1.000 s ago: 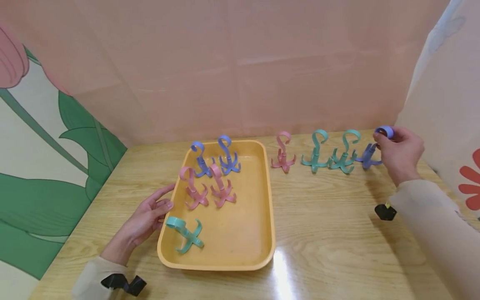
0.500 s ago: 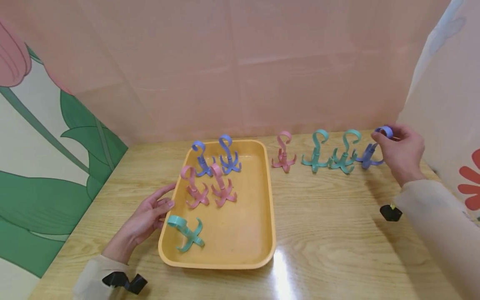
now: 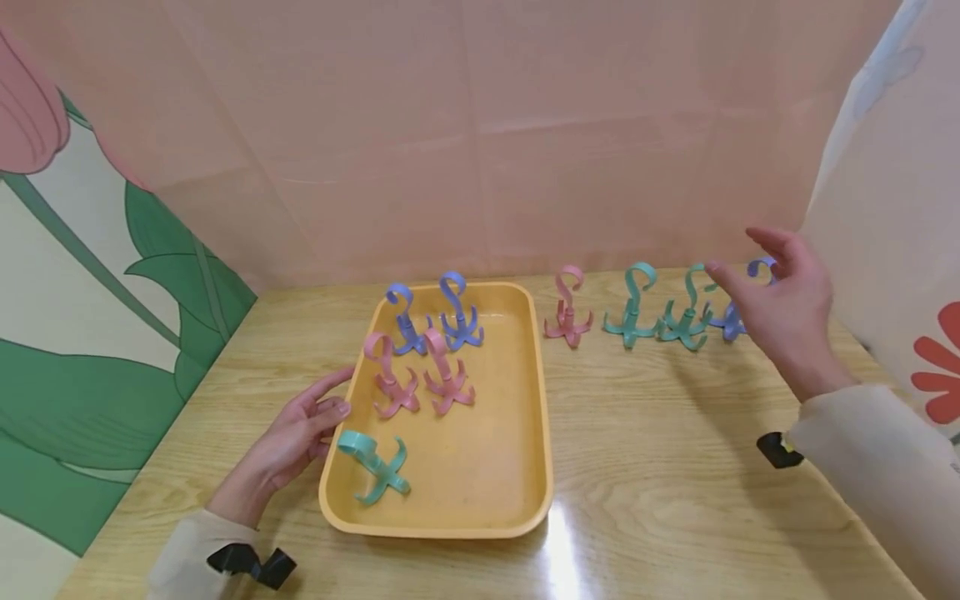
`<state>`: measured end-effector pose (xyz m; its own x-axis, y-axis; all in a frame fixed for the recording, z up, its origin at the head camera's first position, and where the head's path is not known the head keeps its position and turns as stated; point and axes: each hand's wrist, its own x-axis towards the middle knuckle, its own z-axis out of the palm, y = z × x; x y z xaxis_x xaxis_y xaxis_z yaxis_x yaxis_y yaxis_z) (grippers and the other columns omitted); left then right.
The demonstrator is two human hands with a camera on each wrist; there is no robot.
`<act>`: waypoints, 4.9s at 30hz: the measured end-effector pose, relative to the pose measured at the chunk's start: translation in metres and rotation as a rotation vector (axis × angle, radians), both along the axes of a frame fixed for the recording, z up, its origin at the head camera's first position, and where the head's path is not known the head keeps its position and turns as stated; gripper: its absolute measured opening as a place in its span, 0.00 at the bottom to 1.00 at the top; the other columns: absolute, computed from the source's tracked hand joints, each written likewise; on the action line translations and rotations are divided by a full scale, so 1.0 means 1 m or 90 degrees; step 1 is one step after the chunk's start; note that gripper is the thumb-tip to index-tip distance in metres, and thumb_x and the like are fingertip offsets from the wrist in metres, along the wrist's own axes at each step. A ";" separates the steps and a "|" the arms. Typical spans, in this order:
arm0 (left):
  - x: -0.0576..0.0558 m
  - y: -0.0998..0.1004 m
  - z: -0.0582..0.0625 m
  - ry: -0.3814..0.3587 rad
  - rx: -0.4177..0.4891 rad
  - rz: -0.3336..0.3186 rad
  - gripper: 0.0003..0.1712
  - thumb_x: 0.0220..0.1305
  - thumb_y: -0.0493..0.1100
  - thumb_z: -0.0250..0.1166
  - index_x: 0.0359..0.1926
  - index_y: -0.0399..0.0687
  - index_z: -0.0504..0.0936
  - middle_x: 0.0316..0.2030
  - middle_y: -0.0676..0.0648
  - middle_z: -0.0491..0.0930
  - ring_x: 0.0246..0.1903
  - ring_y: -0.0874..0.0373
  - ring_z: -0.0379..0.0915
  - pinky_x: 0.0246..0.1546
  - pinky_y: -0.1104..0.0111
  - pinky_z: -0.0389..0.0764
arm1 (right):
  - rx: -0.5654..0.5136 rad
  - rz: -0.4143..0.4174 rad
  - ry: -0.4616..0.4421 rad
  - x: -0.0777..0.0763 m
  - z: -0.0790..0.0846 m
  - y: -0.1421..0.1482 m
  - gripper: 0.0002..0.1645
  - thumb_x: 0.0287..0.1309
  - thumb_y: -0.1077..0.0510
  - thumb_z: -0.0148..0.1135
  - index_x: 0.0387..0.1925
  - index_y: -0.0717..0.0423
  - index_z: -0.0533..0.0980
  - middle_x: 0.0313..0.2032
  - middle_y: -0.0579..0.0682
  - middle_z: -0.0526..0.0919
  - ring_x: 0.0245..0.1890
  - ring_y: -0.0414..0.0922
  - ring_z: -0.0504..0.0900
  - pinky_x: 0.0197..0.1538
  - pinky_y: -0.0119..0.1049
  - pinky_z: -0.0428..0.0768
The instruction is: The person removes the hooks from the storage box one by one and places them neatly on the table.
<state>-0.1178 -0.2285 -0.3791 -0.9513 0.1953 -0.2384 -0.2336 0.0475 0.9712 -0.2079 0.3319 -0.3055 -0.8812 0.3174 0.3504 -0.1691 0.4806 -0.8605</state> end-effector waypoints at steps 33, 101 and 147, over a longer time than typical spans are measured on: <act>-0.002 0.001 -0.003 0.006 -0.002 0.010 0.33 0.76 0.36 0.55 0.77 0.55 0.58 0.48 0.33 0.77 0.35 0.51 0.83 0.21 0.69 0.82 | -0.109 0.459 0.038 0.042 -0.032 -0.221 0.27 0.58 0.65 0.73 0.58 0.63 0.75 0.55 0.54 0.80 0.58 0.53 0.77 0.62 0.49 0.76; 0.002 0.004 0.002 -0.006 -0.005 0.022 0.34 0.76 0.36 0.54 0.78 0.54 0.56 0.45 0.38 0.76 0.38 0.50 0.83 0.28 0.63 0.85 | -0.126 0.582 -0.043 0.009 -0.059 -0.263 0.14 0.59 0.68 0.70 0.47 0.69 0.83 0.41 0.59 0.88 0.38 0.44 0.87 0.41 0.40 0.86; 0.003 0.002 -0.001 -0.017 -0.009 0.022 0.33 0.76 0.37 0.54 0.77 0.57 0.58 0.45 0.38 0.77 0.37 0.50 0.83 0.26 0.65 0.84 | -0.085 0.436 0.086 0.051 0.013 -0.132 0.11 0.60 0.71 0.68 0.45 0.68 0.83 0.38 0.55 0.88 0.34 0.45 0.86 0.35 0.31 0.84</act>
